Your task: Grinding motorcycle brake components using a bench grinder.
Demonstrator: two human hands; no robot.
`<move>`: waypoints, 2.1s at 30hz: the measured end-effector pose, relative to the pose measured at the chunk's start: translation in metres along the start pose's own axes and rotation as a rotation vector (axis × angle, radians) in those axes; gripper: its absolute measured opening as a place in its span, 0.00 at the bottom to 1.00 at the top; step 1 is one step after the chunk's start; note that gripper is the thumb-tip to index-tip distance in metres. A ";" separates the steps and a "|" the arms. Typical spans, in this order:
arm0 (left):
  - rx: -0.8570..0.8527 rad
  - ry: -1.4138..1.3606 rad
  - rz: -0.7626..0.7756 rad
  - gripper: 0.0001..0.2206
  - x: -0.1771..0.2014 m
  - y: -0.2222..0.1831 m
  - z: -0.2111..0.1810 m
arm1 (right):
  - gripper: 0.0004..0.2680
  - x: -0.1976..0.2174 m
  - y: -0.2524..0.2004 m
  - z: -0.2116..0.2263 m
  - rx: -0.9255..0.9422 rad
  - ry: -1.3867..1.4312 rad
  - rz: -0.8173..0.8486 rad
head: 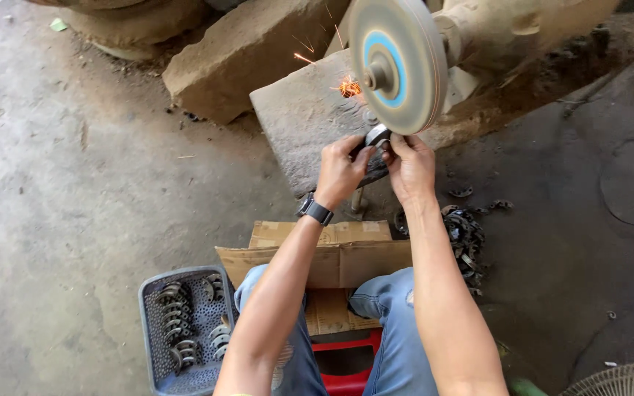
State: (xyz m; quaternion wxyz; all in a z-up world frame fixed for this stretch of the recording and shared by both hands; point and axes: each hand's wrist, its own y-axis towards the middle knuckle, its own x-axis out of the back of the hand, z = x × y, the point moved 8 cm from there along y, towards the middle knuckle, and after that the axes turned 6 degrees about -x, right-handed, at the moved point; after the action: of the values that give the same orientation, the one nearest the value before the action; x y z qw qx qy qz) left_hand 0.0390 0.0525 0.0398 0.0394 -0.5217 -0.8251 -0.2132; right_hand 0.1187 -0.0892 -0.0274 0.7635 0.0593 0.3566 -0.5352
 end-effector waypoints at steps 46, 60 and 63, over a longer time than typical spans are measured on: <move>0.016 -0.052 -0.037 0.08 -0.025 0.001 0.013 | 0.09 0.039 0.014 -0.017 -0.145 0.275 -0.049; 0.015 -0.054 -0.114 0.06 -0.018 0.000 0.019 | 0.09 0.027 0.018 -0.020 -0.064 0.186 -0.060; 0.010 -0.154 -0.113 0.07 -0.035 0.009 0.016 | 0.09 0.043 0.018 -0.011 -0.048 0.237 -0.148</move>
State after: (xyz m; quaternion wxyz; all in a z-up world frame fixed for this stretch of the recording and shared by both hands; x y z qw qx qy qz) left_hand 0.0654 0.0322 0.0183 -0.0338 -0.4891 -0.8548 -0.1703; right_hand 0.1364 -0.1092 -0.0672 0.6756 0.0776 0.4603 -0.5706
